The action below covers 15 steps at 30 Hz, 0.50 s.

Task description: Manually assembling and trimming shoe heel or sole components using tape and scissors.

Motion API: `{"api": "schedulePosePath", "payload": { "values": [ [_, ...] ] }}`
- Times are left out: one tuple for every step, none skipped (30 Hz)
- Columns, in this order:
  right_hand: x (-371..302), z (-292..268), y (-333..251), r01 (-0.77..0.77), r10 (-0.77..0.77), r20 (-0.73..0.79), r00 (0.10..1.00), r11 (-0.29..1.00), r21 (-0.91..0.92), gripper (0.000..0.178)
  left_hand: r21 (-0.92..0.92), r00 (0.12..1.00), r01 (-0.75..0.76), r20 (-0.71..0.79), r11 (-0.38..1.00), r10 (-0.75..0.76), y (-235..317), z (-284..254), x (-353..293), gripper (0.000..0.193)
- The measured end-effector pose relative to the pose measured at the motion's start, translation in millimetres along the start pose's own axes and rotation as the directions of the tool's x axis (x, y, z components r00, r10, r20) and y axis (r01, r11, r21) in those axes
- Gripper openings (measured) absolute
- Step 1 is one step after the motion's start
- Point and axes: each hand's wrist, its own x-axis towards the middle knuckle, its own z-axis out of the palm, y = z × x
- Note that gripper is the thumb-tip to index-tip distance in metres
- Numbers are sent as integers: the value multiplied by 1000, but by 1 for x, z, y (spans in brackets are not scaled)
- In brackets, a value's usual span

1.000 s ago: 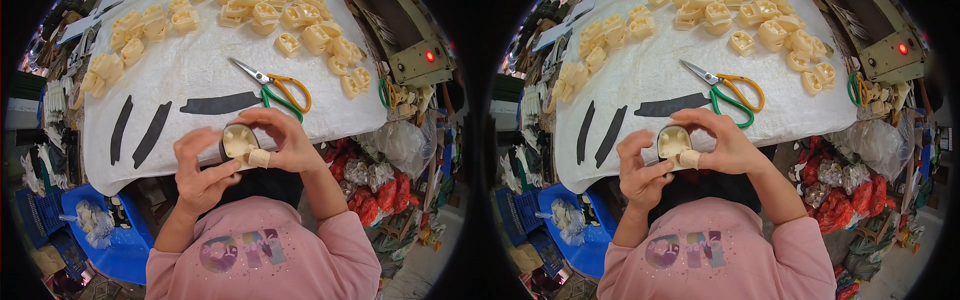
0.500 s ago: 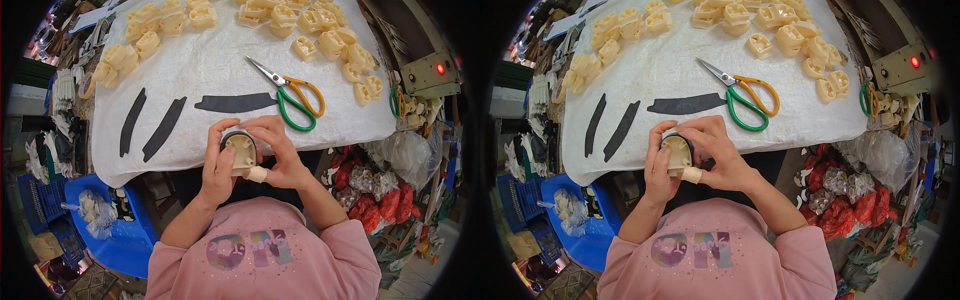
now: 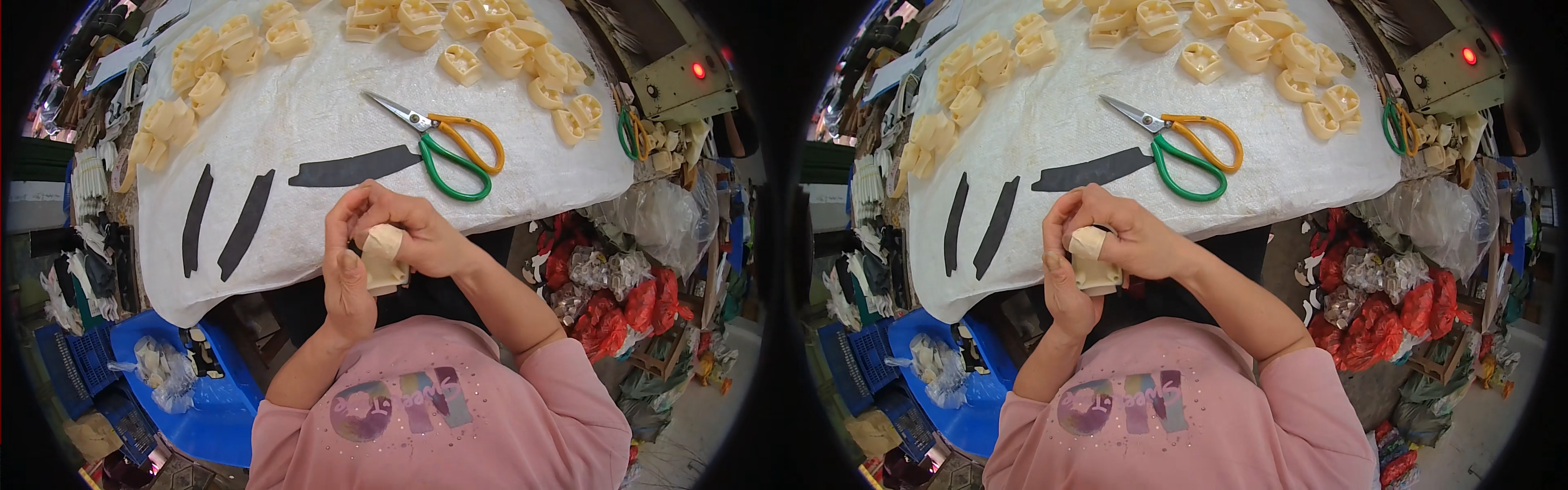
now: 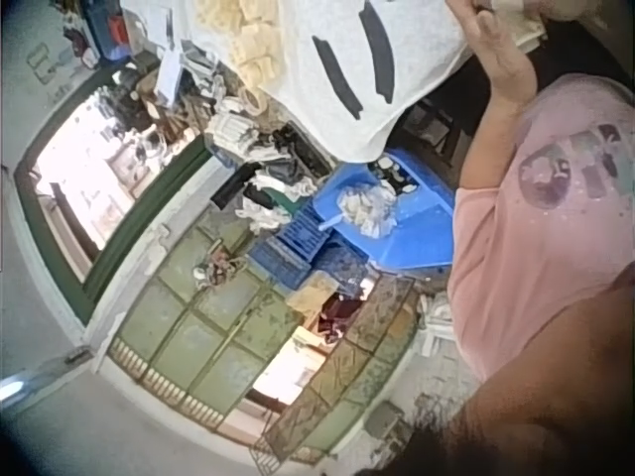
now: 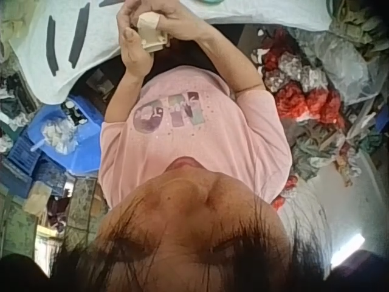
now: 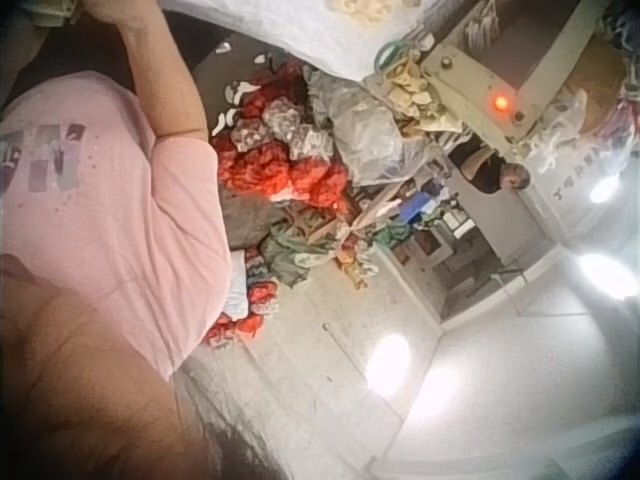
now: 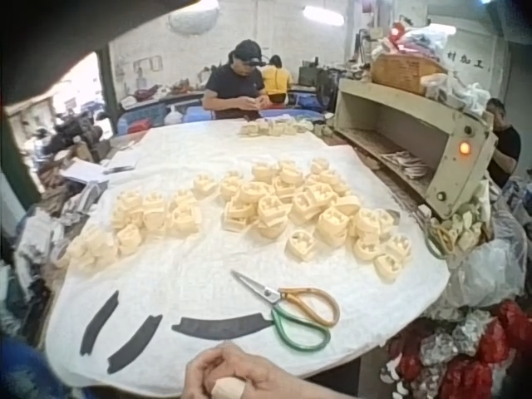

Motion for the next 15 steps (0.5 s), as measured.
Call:
{"api": "schedulePosePath", "payload": {
  "values": [
    [-2, 5, 1, 16, -17, -22, 1000, 1000, -21, 23, -1, 1000, 1, 1, 1000, -1, -1, 0, 1, 74],
    [-5, 7, 3, 16, -16, -23, 1000, 1000, -21, 23, -5, 998, -22, -67, 1000, 22, -2, 0, 2, 67],
    [-7, 10, 4, 52, -59, -62, 996, 992, -114, 26, -4, 990, -46, -137, 999, 45, -2, 0, 3, 62],
    [-8, 12, 5, 84, -105, -97, 990, 975, -207, 29, -2, 989, -46, -139, 999, 45, 0, 0, 4, 62],
    [-10, 14, 4, 84, -110, -80, 991, 956, -280, 36, -76, 986, -2, -168, 997, -11, 5, 1, 6, 58],
    [-12, 17, 5, 86, -112, -77, 991, 957, -278, 36, -151, 979, 39, -192, 988, -68, 8, 1, 7, 54],
    [-15, 22, 8, 96, -136, -131, 982, 958, -272, 40, -108, 970, 53, -229, 993, -77, 0, -4, 5, 51],
    [-17, 26, 10, 107, -160, -186, 970, 958, -265, 44, -106, 970, 51, -231, 993, -75, 1, -4, 6, 51],
    [-20, 30, 11, 110, -161, -181, 970, 959, -261, 44, -162, 971, 56, -221, 985, -91, 5, -4, 6, 50],
    [-23, 33, 12, 73, -112, -183, 977, 976, -206, 46, -218, 972, 60, -209, 974, -107, 8, -3, 6, 49],
    [-24, 34, 12, 34, -62, -182, 981, 988, -152, 48, -214, 971, 58, -215, 975, -105, 9, -3, 6, 49],
    [-24, 32, 8, 36, -63, -176, 982, 988, -150, 48, -263, 976, 35, -198, 964, -89, 10, -2, 6, 48],
    [-23, 29, 3, -15, 14, -156, 988, 1000, -4, 47, -312, 981, 13, -181, 950, -73, 10, -2, 5, 48],
    [-22, 28, 1, -70, 88, -124, 988, 988, 140, 47, -310, 980, 10, -186, 951, -71, 8, 0, 3, 48],
    [-22, 26, 3, -14, 15, -127, 992, 1000, 8, 45, -306, 969, 31, -225, 952, -103, 3, 2, 0, 48]
  ]
}}
